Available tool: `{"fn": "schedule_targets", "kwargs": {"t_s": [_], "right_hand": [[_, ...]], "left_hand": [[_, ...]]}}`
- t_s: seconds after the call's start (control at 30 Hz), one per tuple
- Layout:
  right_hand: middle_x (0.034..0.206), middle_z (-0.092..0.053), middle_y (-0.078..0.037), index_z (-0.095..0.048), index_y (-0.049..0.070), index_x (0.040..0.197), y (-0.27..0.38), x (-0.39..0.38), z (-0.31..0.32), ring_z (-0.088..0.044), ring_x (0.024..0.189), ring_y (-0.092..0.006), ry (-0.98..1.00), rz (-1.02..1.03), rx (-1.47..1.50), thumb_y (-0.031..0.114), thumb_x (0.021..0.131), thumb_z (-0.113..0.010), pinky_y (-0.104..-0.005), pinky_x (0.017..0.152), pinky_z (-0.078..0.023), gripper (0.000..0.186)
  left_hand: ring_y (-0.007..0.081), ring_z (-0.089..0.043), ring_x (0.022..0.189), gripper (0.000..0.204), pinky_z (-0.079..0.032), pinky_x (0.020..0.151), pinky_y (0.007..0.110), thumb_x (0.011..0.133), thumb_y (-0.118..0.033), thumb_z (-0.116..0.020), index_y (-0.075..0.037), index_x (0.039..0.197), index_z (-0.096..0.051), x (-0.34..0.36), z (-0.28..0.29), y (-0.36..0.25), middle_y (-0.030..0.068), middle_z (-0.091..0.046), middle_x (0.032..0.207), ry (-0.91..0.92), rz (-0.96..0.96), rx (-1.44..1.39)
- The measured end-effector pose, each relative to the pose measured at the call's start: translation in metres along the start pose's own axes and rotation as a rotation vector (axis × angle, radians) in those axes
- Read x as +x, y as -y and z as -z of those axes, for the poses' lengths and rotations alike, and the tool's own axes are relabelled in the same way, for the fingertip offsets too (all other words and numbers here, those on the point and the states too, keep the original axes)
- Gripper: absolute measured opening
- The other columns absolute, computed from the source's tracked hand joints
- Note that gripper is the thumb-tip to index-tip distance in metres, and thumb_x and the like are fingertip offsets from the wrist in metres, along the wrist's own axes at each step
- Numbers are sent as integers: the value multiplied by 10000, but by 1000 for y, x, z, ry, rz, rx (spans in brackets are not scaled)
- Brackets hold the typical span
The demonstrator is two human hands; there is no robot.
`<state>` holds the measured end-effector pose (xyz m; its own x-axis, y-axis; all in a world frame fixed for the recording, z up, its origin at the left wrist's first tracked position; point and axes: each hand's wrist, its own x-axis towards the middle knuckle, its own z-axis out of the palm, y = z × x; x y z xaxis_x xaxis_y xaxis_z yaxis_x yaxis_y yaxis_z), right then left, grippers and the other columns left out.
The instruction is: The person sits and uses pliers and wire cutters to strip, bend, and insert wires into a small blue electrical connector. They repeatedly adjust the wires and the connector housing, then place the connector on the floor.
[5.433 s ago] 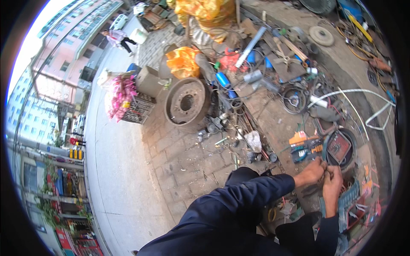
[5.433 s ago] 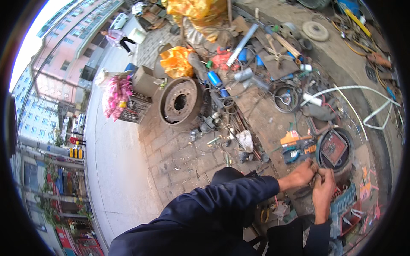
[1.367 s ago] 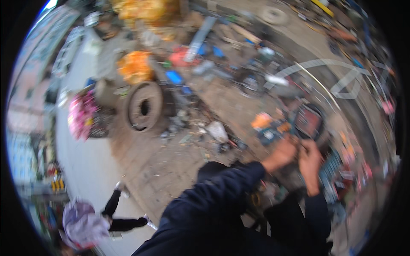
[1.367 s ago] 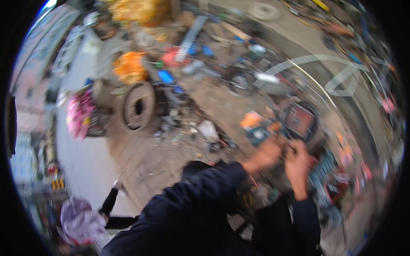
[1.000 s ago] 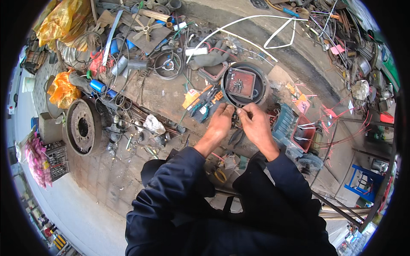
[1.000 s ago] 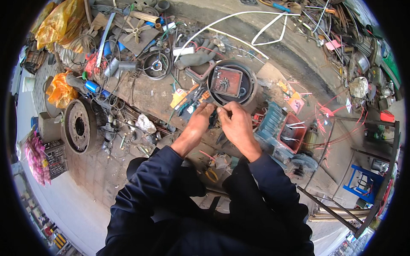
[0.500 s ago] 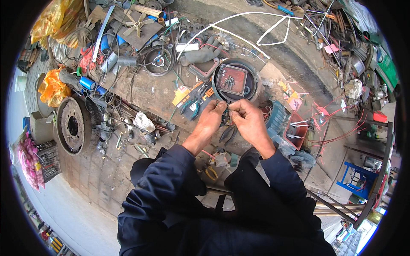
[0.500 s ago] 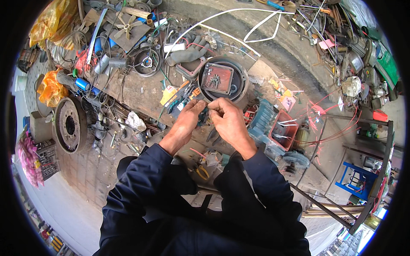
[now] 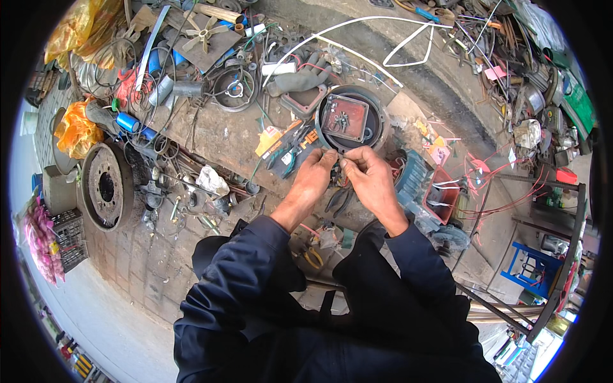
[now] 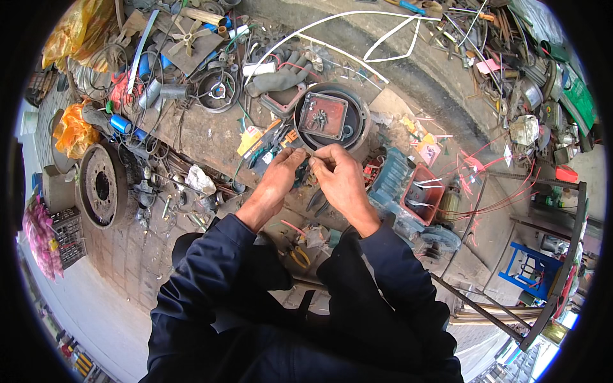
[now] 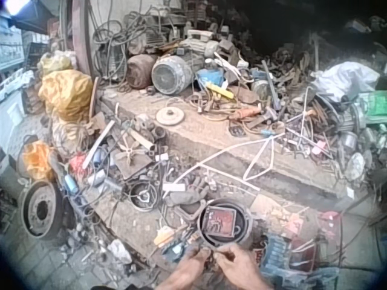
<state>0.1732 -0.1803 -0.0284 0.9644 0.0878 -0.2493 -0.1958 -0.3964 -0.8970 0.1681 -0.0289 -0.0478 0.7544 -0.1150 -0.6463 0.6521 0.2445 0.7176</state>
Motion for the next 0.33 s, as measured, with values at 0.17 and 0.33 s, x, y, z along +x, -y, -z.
{"fn": "schedule_targets", "kwargs": {"t_s": [0.17, 0.33], "right_hand": [[872, -693, -148, -637, -32, 967, 9, -3, 5, -660, 693, -194, -1, 90, -183, 48, 909, -699, -329, 645, -524, 117], [946, -696, -162, -662, -7, 995, 17, -6, 5, -687, 738, -242, -3, 226, -165, 62, 914, -696, -366, 677, -540, 111]], "left_hand": [[184, -550, 1125, 454, -453, 788, 313, 1048, -336, -518, -10, 1363, -538, 1, 2, 0, 124, -590, 1334, 12, 47, 8], [182, -538, 1160, 573, -458, 794, 344, 1033, -384, -532, -23, 1472, -456, -4, 0, -5, 141, -547, 1419, -12, 48, 24]]}}
